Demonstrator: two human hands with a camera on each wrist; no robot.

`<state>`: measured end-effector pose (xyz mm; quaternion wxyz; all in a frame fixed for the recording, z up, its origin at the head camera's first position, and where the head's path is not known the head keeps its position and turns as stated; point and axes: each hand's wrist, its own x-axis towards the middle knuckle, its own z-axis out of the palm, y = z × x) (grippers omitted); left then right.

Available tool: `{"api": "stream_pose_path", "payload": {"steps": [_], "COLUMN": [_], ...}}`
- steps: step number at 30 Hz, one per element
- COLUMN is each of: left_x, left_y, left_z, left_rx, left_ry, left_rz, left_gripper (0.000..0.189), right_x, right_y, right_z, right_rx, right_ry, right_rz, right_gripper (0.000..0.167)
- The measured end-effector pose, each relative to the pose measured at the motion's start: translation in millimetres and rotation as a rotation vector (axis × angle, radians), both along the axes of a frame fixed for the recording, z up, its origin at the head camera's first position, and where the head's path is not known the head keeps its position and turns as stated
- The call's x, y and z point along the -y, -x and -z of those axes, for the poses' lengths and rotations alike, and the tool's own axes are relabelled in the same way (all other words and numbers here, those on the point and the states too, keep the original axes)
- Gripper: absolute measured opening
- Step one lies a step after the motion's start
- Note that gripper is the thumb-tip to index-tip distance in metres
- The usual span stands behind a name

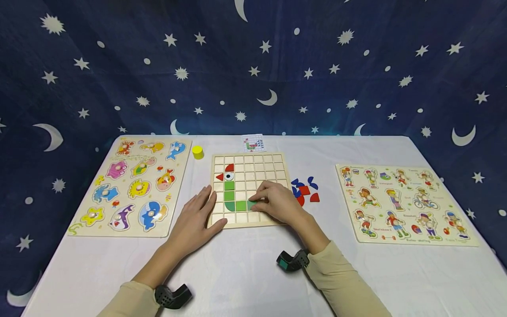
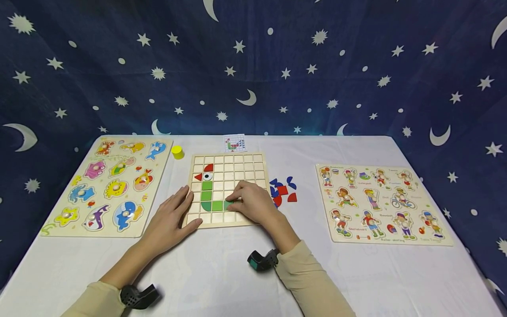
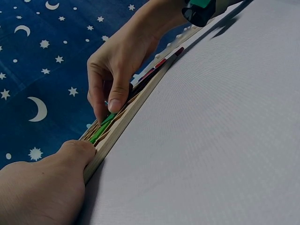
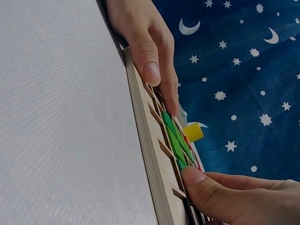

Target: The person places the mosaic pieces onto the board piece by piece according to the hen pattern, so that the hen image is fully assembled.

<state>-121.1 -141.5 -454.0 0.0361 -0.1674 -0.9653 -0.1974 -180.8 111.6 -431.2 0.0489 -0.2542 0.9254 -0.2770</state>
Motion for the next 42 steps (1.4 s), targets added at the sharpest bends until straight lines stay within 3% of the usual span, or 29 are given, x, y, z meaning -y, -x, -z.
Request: {"api": "stream_pose_path", "payload": {"steps": [15,27,42], "left_x": [-1.7,-2.0,-1.2], "left_y": [-0.7,-0.7,-0.7], "left_z": [0.2,0.4,-2.4], "left_rx": [0.013,0.005,0.02], "left_ry": [0.009,0.01,0.006], "left_rz": [-0.003,-0.003,-0.009], "left_gripper": [0.08,0.08,0.079], "right_x": [-0.7,12.2,17.9], "right_y": [-1.7,-8.4,-8.9], "right_z": [1.3,3.6,4.4], "right_rx": [0.025,-0.065,-0.09], "right_ry": [0.003,0.016,-0.035], "right_rz": [0.006,0.008,0.022], "right_gripper": [0.027,0.028,0.026]}}
